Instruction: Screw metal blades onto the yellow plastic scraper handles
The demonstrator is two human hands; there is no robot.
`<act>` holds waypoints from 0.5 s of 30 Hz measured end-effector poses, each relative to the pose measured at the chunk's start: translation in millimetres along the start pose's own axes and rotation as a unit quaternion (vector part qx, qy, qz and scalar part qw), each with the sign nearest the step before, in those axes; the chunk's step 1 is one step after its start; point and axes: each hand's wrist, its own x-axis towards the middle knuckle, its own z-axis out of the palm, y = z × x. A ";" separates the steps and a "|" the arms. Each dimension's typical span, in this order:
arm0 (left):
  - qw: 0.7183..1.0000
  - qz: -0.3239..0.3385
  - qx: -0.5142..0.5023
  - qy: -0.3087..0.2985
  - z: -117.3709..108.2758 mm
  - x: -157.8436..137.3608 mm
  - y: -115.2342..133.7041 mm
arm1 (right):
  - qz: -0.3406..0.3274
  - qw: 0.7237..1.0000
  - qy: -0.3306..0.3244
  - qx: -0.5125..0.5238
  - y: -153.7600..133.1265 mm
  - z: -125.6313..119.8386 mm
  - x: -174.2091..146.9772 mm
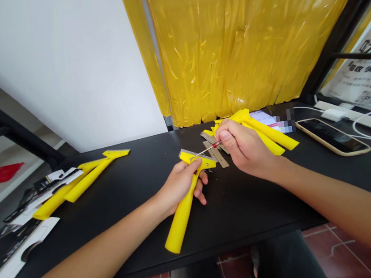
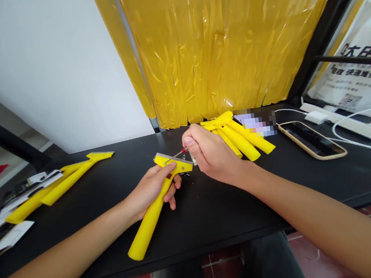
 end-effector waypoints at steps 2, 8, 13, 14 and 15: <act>1.000 -0.001 0.000 0.000 0.4 -0.1 0.3 | -0.001 1.000 0.002 0.001 0.4 -0.2 0.1; 1.000 0.007 -0.002 -0.004 -1.3 1.2 -2.2 | -0.011 1.000 -0.002 0.002 2.1 -0.5 -0.3; 1.000 0.006 -0.001 -0.001 -1.4 1.1 -2.5 | -0.022 1.000 0.001 0.001 0.4 0.2 -1.0; 1.000 0.005 -0.002 -0.001 -1.2 1.0 -2.2 | -0.023 1.000 0.000 0.001 0.0 0.3 -1.0; 1.000 0.004 -0.002 -0.001 -1.0 0.8 -1.9 | -0.023 1.000 -0.001 0.001 -0.3 0.3 -1.1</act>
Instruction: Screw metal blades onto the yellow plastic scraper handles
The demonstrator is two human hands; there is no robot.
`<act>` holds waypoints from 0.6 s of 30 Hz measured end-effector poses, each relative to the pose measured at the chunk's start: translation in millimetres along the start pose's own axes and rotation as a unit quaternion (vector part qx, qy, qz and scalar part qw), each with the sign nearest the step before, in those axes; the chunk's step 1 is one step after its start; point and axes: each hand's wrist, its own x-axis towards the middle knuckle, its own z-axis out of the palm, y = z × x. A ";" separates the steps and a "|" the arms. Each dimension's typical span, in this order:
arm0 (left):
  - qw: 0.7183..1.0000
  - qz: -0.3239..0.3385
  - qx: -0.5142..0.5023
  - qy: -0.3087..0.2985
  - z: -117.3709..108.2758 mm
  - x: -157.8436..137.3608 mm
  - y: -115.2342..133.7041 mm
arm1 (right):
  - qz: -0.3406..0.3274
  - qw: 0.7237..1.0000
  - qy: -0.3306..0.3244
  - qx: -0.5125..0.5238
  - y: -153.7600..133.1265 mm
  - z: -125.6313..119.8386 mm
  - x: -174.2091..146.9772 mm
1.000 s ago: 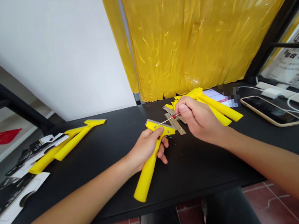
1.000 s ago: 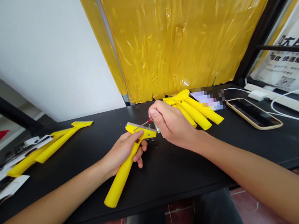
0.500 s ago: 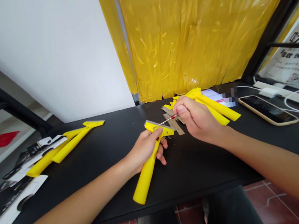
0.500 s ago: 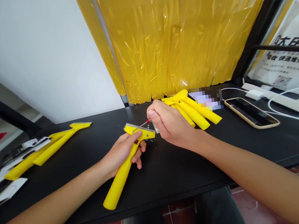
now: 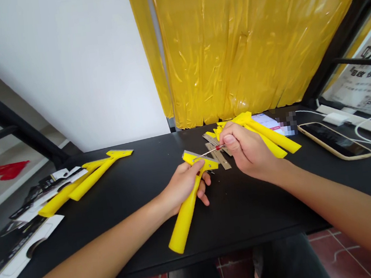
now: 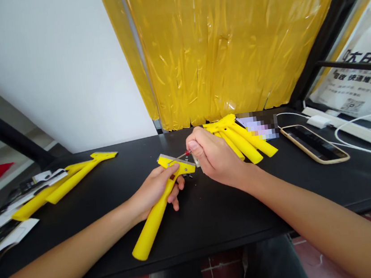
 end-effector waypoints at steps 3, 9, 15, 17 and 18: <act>1.000 -0.003 -0.002 0.002 0.5 -0.4 0.8 | 0.008 1.000 -0.003 -0.001 0.5 0.0 -0.1; 1.000 0.000 0.001 0.001 -0.1 -0.3 0.8 | 0.011 1.000 -0.009 0.004 2.2 -0.4 0.0; 1.000 0.001 0.005 -0.009 -2.4 0.8 -1.8 | -0.017 0.999 -0.028 0.013 -1.4 -1.6 0.9; 1.000 -0.001 0.007 -0.008 -2.4 1.0 -1.8 | -0.034 0.998 -0.037 0.023 -1.9 -2.5 1.3; 1.000 -0.002 0.008 -0.007 -2.0 0.9 -1.5 | -0.042 0.998 -0.043 0.027 -1.7 -3.1 1.5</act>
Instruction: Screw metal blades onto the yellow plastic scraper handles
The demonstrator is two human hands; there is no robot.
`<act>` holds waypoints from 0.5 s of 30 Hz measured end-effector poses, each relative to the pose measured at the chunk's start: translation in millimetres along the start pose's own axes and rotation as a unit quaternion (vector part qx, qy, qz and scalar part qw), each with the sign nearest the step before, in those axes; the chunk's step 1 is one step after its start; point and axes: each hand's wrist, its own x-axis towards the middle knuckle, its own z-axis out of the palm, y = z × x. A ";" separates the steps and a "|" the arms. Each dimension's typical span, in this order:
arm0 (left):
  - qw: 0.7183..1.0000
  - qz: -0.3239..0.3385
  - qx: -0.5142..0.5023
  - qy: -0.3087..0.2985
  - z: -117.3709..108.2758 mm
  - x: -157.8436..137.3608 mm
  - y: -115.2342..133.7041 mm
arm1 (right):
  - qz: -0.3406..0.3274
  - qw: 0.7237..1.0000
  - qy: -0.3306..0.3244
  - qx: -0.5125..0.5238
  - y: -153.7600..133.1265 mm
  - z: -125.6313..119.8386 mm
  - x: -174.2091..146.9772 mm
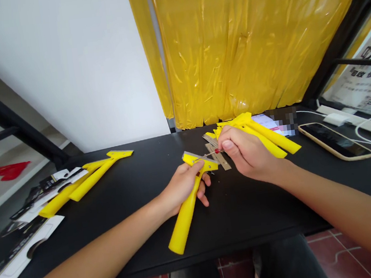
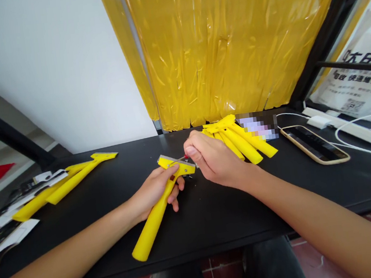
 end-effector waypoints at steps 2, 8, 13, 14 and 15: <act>1.000 -0.001 0.001 0.003 1.1 -0.4 1.1 | -0.013 1.000 -0.013 0.003 1.0 -1.7 0.0; 1.000 0.000 0.000 0.008 3.5 -2.6 3.9 | -0.070 0.993 -0.094 -0.024 3.3 -7.5 -0.2; 1.000 0.006 0.013 0.002 1.3 -1.6 1.0 | -0.049 0.993 -0.076 -0.076 -0.6 -7.6 -0.5; 1.000 0.006 0.021 0.000 0.8 -1.3 0.0 | -0.029 0.994 -0.058 -0.088 -1.4 -7.2 -0.8; 1.000 0.007 0.031 -0.001 0.5 -1.2 -0.8 | -0.008 0.994 -0.043 -0.096 -2.2 -6.9 -1.1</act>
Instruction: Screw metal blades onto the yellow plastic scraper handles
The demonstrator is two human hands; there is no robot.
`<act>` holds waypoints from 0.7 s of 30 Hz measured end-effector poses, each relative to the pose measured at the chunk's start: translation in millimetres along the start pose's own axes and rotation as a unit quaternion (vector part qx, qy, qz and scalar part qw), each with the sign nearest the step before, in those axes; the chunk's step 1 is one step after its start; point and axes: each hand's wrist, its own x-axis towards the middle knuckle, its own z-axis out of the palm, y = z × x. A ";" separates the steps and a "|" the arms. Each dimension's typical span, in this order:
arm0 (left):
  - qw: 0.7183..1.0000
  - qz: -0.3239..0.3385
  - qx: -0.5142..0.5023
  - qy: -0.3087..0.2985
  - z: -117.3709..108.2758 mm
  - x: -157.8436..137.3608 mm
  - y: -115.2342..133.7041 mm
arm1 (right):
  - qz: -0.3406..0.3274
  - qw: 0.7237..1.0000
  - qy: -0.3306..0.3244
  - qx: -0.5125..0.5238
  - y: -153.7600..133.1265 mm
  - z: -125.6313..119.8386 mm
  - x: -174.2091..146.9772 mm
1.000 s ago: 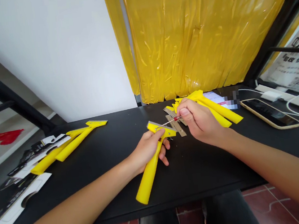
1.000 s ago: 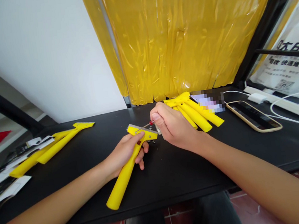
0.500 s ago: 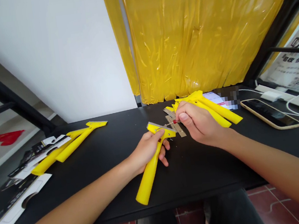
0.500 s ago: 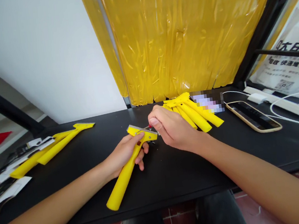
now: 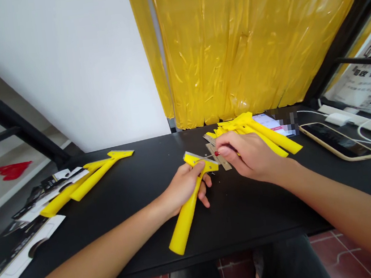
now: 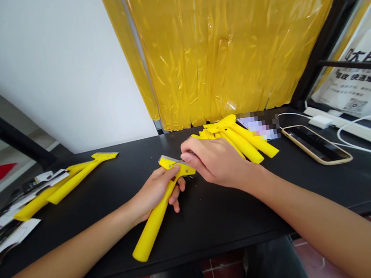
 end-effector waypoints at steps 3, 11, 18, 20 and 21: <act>1.000 0.004 0.025 -0.005 0.6 -0.9 -1.0 | 0.025 0.999 0.024 0.008 -2.0 0.2 -0.7; 1.000 -0.005 0.024 0.002 0.2 -2.4 7.4 | -0.015 0.998 -0.061 0.020 -7.2 -4.7 3.3; 0.998 -0.040 0.036 -0.019 -4.4 -1.4 9.2 | -0.029 0.996 -0.085 0.008 -2.8 -8.3 2.7; 0.999 -0.022 0.038 -0.015 -2.5 -2.3 6.7 | -0.001 0.999 -0.036 0.012 -1.1 -7.1 1.2; 0.999 -0.013 0.040 -0.014 -1.6 -2.6 5.5 | 0.012 1.000 -0.018 0.013 -0.7 -6.4 0.8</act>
